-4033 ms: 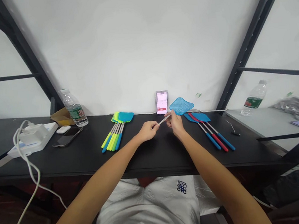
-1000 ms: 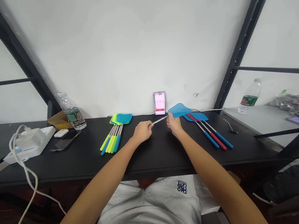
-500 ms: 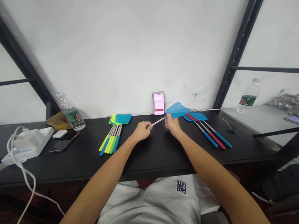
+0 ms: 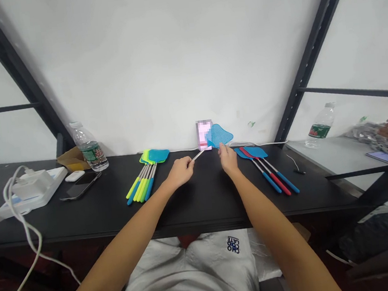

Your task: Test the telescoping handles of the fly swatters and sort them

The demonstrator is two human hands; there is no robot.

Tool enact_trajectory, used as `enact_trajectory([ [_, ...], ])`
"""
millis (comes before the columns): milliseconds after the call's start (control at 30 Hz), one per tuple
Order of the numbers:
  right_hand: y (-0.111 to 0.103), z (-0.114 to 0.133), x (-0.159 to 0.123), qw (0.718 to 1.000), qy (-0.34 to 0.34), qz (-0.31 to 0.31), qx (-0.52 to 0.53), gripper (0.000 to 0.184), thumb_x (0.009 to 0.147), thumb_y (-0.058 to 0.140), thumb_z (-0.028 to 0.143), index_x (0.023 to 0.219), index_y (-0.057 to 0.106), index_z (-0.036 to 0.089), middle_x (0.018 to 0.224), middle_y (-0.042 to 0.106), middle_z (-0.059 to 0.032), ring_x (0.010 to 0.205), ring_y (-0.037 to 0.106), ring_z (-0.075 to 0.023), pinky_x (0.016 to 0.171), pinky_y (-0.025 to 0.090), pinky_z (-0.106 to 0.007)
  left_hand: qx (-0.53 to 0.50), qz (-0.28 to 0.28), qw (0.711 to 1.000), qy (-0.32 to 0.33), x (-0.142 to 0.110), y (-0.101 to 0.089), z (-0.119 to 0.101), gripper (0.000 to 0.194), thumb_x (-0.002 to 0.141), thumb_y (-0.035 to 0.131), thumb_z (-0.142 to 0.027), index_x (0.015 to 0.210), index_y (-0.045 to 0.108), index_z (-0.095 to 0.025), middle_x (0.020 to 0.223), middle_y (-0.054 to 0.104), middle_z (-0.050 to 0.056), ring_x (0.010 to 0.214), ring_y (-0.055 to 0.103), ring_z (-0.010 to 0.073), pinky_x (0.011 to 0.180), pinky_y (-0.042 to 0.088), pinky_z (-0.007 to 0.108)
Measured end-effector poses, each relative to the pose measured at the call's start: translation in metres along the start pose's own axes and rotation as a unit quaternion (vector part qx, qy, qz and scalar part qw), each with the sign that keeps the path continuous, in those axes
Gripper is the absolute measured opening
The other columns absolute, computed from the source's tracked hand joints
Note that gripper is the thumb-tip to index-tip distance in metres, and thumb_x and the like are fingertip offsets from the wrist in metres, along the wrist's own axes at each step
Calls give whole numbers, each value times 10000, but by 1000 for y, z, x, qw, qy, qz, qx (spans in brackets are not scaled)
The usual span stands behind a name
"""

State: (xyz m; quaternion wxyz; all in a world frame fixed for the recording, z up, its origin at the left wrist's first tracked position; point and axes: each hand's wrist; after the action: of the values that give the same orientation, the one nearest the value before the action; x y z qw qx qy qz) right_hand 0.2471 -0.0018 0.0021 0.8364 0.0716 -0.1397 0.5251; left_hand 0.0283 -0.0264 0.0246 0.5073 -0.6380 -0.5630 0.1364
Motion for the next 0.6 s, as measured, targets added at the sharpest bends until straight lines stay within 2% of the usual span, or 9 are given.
enact_trajectory([
  [67,-13,-2,6,981,-104,-94,-134,352,885,509,447,623,458,219,694,560,-40,771,534,-188,690,434,-260,13,-22,1000,4,-9,-7,2,283,948,389,-322,858,625,-194,794,673,70,746,621,192,686,425,287],
  [133,-25,-4,12,946,-133,-153,-253,329,897,484,440,658,463,214,802,597,-89,889,534,-234,829,428,-335,20,-47,999,5,-19,-16,6,295,965,355,-335,879,603,-201,774,659,60,744,620,186,689,414,282],
  [233,-40,-6,19,897,-92,-228,-369,314,922,409,435,777,535,186,962,604,-164,1025,518,-303,937,384,-454,13,-78,997,-21,-34,-32,16,330,981,309,-368,900,586,-208,734,641,38,713,616,170,679,406,266],
  [333,-49,-9,22,849,-16,-301,-435,313,858,488,416,960,586,138,1120,561,-238,1119,484,-375,957,359,-532,27,-101,991,-84,-46,-48,33,312,961,334,-376,893,589,-209,731,651,34,715,624,175,669,410,260],
  [433,-54,-13,25,819,62,-306,-481,510,773,593,400,1155,547,66,1268,474,-323,1228,414,-446,1006,297,-581,101,-128,973,-163,-53,-63,55,296,921,392,-387,813,609,-218,754,668,49,787,639,216,690,421,281],
  [500,-57,-15,29,811,115,-280,-500,641,750,625,408,1246,495,23,1379,366,-375,1324,309,-488,1051,215,-612,139,-106,962,-211,-55,-70,69,289,887,436,-401,767,628,-222,832,691,69,853,643,253,691,432,298],
  [600,-63,-18,36,806,179,-246,-508,764,741,653,449,1329,439,11,1473,216,-404,1397,159,-521,1058,121,-671,177,-52,949,-256,-54,-75,80,270,850,468,-379,743,648,-209,916,699,106,888,649,290,705,456,324],
])
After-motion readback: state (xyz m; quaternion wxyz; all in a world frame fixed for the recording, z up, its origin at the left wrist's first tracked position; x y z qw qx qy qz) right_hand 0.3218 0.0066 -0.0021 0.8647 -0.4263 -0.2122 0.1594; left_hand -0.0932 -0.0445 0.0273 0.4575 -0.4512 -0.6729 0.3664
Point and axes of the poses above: each hand's wrist, its own x-axis towards the middle knuckle, its own y-axis out of the palm, z = x × y
